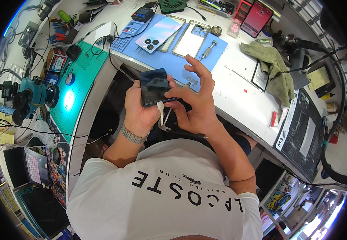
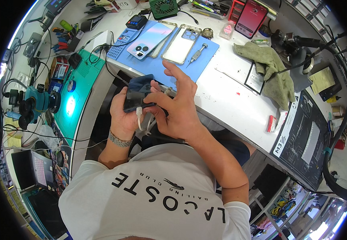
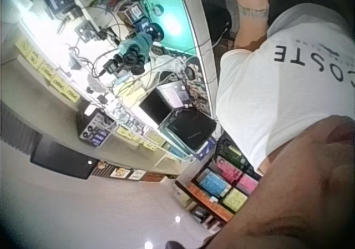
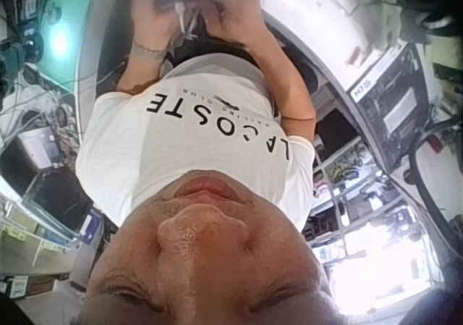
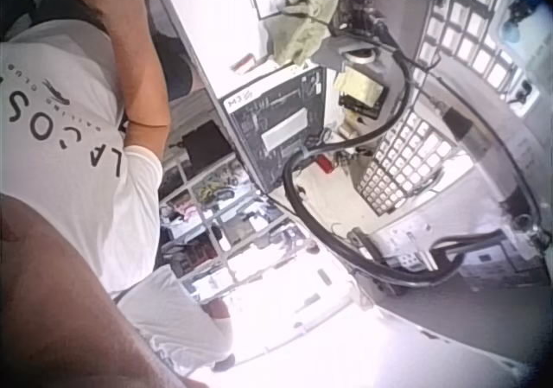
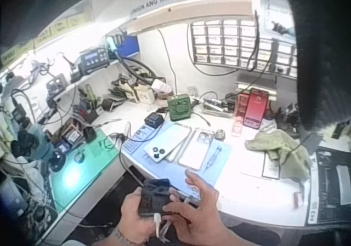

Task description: The person applies adhesive from a tube around the edges of a black smartphone's back cover, then wipes the edges with a cloth. The person rotates the phone to cover all sides and later plugs a charging cable into the device.

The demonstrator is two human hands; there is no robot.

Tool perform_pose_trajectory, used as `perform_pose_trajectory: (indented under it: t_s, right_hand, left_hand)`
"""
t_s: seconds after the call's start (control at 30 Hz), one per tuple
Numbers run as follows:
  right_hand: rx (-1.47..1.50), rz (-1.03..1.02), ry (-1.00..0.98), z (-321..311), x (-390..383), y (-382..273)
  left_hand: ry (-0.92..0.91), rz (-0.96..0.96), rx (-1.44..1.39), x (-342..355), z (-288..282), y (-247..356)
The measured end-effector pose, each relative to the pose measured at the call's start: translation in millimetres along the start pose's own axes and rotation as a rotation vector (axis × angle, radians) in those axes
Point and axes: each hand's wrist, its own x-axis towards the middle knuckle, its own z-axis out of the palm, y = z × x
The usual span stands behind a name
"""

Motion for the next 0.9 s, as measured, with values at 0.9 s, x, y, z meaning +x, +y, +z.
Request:
perform_pose_trajectory:
  t_s: [0.9]
  right_hand:
    - [-0.145,0.018,-0.046,2,0,-7]
  left_hand:
    - [-0.244,-0.026,0.086,4,-11,5]
